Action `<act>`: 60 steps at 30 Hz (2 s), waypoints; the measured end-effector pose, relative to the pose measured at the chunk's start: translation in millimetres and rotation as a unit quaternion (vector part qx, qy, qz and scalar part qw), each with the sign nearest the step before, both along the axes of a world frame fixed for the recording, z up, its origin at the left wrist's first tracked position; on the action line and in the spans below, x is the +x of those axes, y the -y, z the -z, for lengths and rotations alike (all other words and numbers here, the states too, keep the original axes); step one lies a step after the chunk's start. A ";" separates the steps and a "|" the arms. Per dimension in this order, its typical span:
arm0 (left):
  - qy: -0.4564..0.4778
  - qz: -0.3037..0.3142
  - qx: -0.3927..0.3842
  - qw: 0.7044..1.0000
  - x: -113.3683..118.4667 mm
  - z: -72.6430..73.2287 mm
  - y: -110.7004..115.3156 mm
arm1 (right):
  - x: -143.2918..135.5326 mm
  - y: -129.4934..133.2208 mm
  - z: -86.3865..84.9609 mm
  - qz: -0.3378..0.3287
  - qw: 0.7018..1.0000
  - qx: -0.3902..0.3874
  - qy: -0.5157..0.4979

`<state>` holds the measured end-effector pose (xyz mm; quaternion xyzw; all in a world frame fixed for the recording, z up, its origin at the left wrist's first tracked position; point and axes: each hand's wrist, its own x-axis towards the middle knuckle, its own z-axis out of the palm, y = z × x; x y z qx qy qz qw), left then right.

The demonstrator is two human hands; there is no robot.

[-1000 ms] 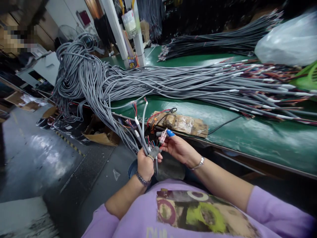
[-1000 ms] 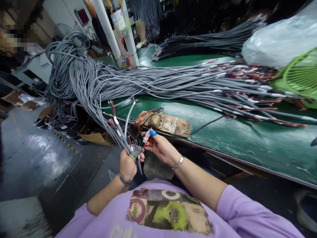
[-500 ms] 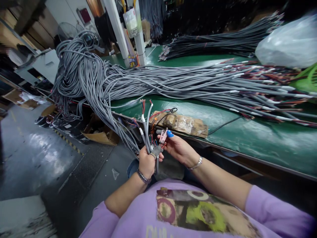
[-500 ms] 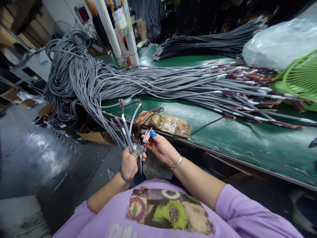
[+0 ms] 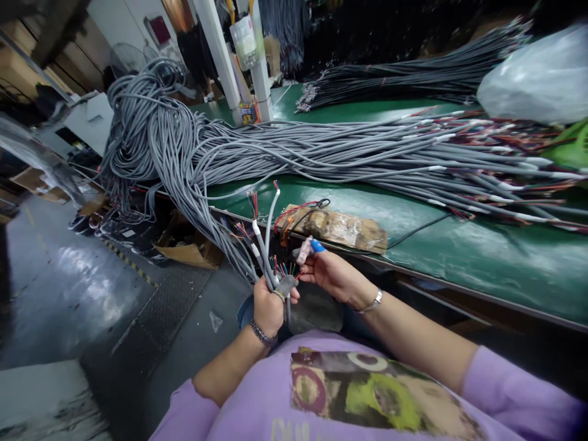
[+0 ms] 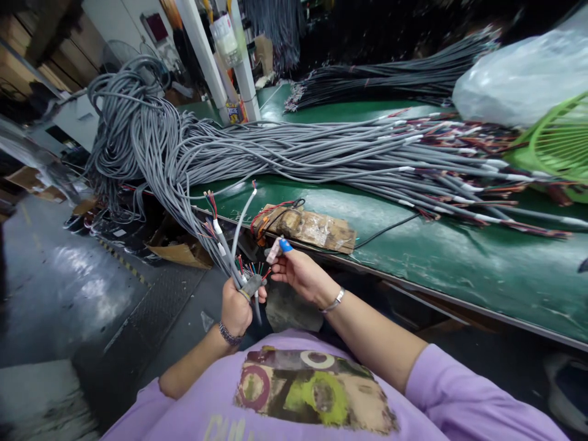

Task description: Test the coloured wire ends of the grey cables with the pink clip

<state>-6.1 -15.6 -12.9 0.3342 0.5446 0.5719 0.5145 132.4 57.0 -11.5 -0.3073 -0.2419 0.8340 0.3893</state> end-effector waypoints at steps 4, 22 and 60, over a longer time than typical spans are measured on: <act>0.011 0.001 -0.004 1.000 0.6 -3.4 -2.3 | -2.2 -0.6 -0.6 0.021 0.999 0.037 0.020; 0.000 0.026 -0.021 0.999 9.1 -3.4 -14.0 | -13.6 -4.3 4.6 0.107 0.993 0.034 -0.030; -0.035 0.084 -0.036 0.995 -10.5 8.9 -2.0 | 4.5 22.1 -3.7 -0.091 0.973 0.176 0.121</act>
